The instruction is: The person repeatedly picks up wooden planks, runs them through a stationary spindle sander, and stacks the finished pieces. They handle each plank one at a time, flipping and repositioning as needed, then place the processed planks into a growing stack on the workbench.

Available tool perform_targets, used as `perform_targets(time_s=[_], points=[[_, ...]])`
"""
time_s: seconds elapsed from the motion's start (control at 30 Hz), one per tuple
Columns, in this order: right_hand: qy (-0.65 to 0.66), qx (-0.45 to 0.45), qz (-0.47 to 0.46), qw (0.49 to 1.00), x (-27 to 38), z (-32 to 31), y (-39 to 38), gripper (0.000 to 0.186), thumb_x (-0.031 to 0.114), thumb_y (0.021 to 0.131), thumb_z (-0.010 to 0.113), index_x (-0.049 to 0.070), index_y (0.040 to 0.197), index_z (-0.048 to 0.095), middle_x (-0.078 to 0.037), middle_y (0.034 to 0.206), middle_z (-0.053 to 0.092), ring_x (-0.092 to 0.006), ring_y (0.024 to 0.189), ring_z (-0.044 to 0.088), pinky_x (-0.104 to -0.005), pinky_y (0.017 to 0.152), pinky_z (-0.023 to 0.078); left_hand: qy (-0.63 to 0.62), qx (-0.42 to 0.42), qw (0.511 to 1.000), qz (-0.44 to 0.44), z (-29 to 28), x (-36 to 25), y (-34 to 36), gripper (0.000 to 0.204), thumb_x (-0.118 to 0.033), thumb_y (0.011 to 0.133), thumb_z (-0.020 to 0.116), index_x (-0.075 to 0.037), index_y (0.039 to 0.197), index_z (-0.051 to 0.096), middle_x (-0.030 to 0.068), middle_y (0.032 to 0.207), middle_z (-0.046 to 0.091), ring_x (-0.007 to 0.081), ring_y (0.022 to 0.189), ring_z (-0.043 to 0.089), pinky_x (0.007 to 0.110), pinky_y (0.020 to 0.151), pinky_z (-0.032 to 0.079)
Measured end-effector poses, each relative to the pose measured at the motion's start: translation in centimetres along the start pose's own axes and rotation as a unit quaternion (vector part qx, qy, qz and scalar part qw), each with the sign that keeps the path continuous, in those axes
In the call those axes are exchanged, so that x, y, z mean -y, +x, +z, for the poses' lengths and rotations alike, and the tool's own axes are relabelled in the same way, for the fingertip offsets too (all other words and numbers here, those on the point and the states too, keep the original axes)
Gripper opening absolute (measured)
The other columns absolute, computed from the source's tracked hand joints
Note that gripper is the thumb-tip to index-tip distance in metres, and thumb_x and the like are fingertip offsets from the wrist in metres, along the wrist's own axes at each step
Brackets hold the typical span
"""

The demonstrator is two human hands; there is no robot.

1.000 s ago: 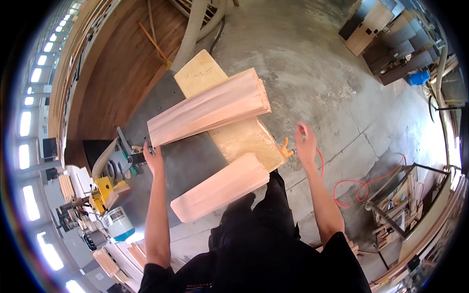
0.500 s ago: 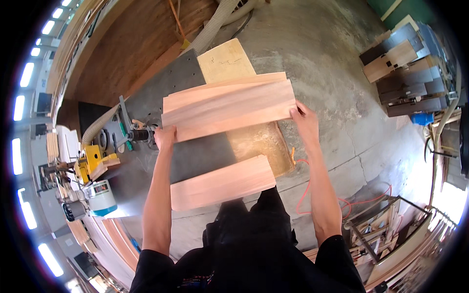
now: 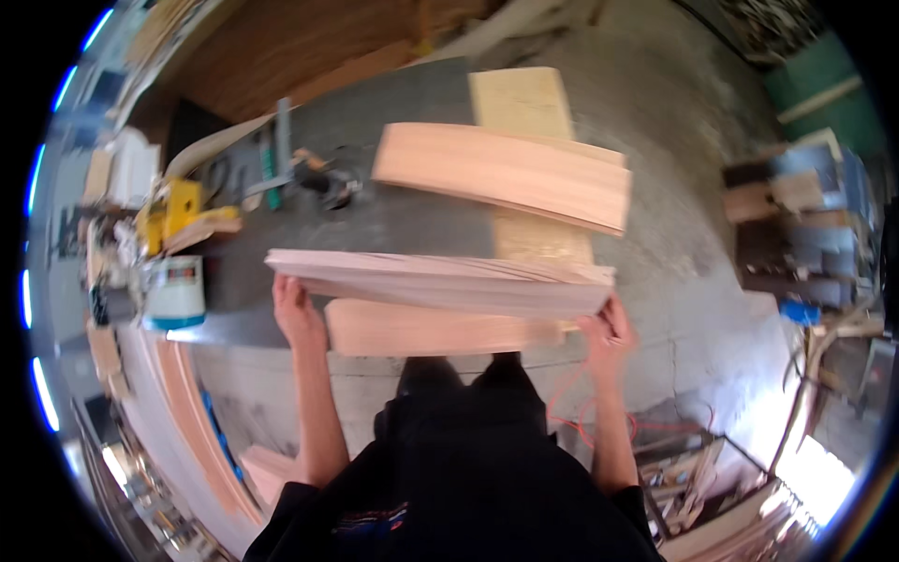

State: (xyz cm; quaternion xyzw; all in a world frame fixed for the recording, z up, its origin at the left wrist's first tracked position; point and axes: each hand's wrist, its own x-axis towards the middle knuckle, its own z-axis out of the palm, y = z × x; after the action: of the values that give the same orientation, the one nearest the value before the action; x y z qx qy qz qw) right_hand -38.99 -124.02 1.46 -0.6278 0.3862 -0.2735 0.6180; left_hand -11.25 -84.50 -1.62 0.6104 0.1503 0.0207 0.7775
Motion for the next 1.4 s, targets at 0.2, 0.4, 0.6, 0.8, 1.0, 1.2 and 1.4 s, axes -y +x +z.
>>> perform_targets(time_s=[0.2,0.4,0.6,0.8,1.0,1.2,1.4], points=[[-0.024,0.092,0.028,0.995,0.8,5.6,-4.7,0.038,-0.004,0.088,0.059,-0.005,0.126,0.061,-0.006,0.111,0.066,-0.0123,0.1,0.06,-0.0253,0.089,0.047,0.043,-0.036,0.994,0.091,-6.7,-5.4,0.5,0.045,-0.006,0.095,0.065,0.002,0.138,0.053,0.0093,0.135,0.058,0.0183,0.123,0.054,0.033,0.107,0.041],[-0.075,0.104,-0.003,0.992,0.3,12.9,-10.7,0.048,-0.008,0.088,0.054,-0.008,0.136,0.055,-0.01,0.125,0.063,-0.0171,0.114,0.058,-0.029,0.1,0.043,0.011,-0.033,0.996,0.079,-14.2,-10.6,2.3,0.04,-0.008,0.093,0.067,-0.001,0.131,0.056,0.0064,0.124,0.061,0.0156,0.116,0.057,0.031,0.097,0.045],[-0.102,0.104,-0.002,0.989,-0.2,20.5,-17.0,0.05,-0.006,0.089,0.051,-0.006,0.14,0.052,-0.01,0.124,0.061,-0.0163,0.107,0.059,-0.0286,0.093,0.047,0.115,0.019,0.992,0.037,-25.2,-13.1,6.9,0.044,0.0,0.092,0.067,-0.002,0.132,0.051,0.0052,0.117,0.063,0.0113,0.106,0.059,0.027,0.093,0.047],[-0.021,0.212,0.074,0.974,-0.9,23.9,-15.1,0.047,0.019,0.099,0.059,0.001,0.142,0.053,-0.008,0.127,0.06,-0.009,0.089,0.057,-0.0234,0.072,0.045,0.226,0.157,0.954,-0.118,-34.0,-14.7,11.4,0.059,-0.005,0.089,0.069,-0.004,0.143,0.046,0.0008,0.093,0.061,0.0091,0.083,0.057,0.028,0.077,0.05],[-0.085,0.273,0.182,0.941,-0.2,29.6,-11.8,0.041,0.034,0.103,0.056,0.0,0.122,0.068,0.002,0.075,0.051,-0.0052,0.057,0.043,-0.0214,0.052,0.034,0.075,0.12,0.897,-0.418,-38.1,-13.5,16.1,0.053,-0.016,0.092,0.061,-0.003,0.141,0.048,0.002,0.082,0.06,0.0108,0.067,0.056,0.028,0.059,0.047],[-0.031,0.306,0.24,0.921,-1.7,31.7,-9.3,0.063,0.055,0.106,0.04,0.002,0.118,0.07,0.005,0.065,0.045,-0.0057,0.052,0.038,-0.022,0.047,0.03,-0.062,0.155,0.918,-0.36,-45.5,-6.8,18.7,0.024,-0.015,0.096,0.055,0.0,0.113,0.062,0.0056,0.084,0.063,0.0124,0.062,0.059,0.025,0.053,0.05],[0.017,0.359,0.235,0.903,5.7,35.9,-11.9,0.074,0.058,0.107,0.029,-0.004,0.118,0.069,-0.001,0.068,0.056,-0.0122,0.057,0.048,-0.0267,0.053,0.041,-0.069,0.189,0.913,-0.356,-46.2,-8.8,18.3,0.014,-0.012,0.095,0.059,0.0,0.097,0.066,0.0093,0.076,0.067,0.012,0.054,0.062,0.021,0.04,0.047]])
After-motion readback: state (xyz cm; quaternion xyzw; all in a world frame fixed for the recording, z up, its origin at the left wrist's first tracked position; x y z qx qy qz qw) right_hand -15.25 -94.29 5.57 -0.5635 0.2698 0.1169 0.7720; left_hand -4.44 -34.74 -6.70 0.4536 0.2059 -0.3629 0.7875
